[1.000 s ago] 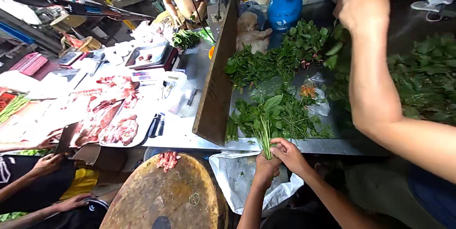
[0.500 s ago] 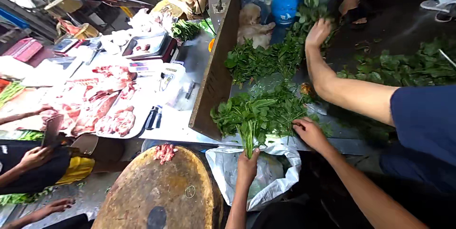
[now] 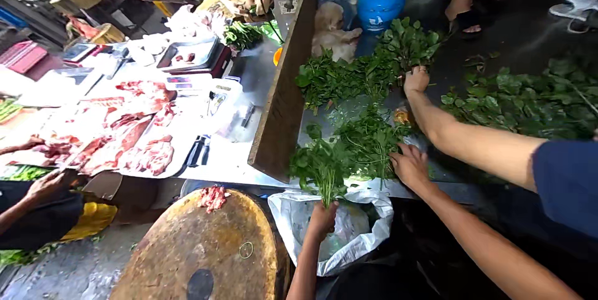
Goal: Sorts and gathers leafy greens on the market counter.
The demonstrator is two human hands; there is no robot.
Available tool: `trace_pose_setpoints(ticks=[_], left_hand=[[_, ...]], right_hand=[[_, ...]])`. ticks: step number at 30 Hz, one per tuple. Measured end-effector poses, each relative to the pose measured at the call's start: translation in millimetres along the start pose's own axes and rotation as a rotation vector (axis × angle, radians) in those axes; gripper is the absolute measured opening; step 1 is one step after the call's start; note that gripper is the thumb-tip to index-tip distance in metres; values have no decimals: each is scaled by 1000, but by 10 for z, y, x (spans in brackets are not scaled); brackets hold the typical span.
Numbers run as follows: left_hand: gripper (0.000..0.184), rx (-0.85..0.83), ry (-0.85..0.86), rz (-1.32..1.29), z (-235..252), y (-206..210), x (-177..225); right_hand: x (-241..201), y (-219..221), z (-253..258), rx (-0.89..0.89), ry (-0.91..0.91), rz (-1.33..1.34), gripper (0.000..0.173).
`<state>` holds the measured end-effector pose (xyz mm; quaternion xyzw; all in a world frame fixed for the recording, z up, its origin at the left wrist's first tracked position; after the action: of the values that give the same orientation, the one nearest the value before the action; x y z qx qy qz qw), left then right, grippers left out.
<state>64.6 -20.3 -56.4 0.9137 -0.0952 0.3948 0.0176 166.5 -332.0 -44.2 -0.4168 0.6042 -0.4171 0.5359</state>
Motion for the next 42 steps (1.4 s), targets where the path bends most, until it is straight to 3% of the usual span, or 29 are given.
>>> trace_pose_setpoints(ticks=[5, 7, 12, 18, 21, 27, 32, 38, 42], left_hand=[[14, -38, 84, -213, -88, 82, 132], [11, -55, 110, -273, -87, 114, 246], [12, -85, -31, -381, 78, 229, 127], [12, -100, -83, -535, 48, 413, 45], [11, -82, -60, -586, 41, 482, 76], [17, 10, 116, -727, -63, 530, 232], [20, 4, 176, -769, -146, 518, 371], [8, 24, 267, -791, -58, 525, 322], [12, -4, 240, -836, -53, 496, 280]], right_hand=[[-78, -419, -348, -3, 186, 256, 34], [-98, -492, -473, -66, 316, 521, 33], [-187, -204, -722, -290, 643, 1224, 31], [-355, -187, -887, -346, 523, 1681, 35], [-509, -239, -914, -387, 418, 1735, 35], [-825, -307, -1041, -410, 388, 1751, 29], [-1157, -178, -1161, -538, 342, 1754, 24], [-1196, 129, -1330, -645, 367, 1652, 24], [-1142, 169, -1415, -640, 401, 1633, 25]])
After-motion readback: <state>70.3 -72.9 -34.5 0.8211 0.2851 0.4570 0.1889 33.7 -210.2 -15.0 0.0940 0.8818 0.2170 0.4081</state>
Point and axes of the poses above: each hand's wrist, its own z-axis towards the middle knuckle, its own y-axis out of the palm, x = y × z, the point moved 4 cm from there along z, towards the middle knuckle, and after that the axes turned 1 degree about z, right-handed, at the moved point
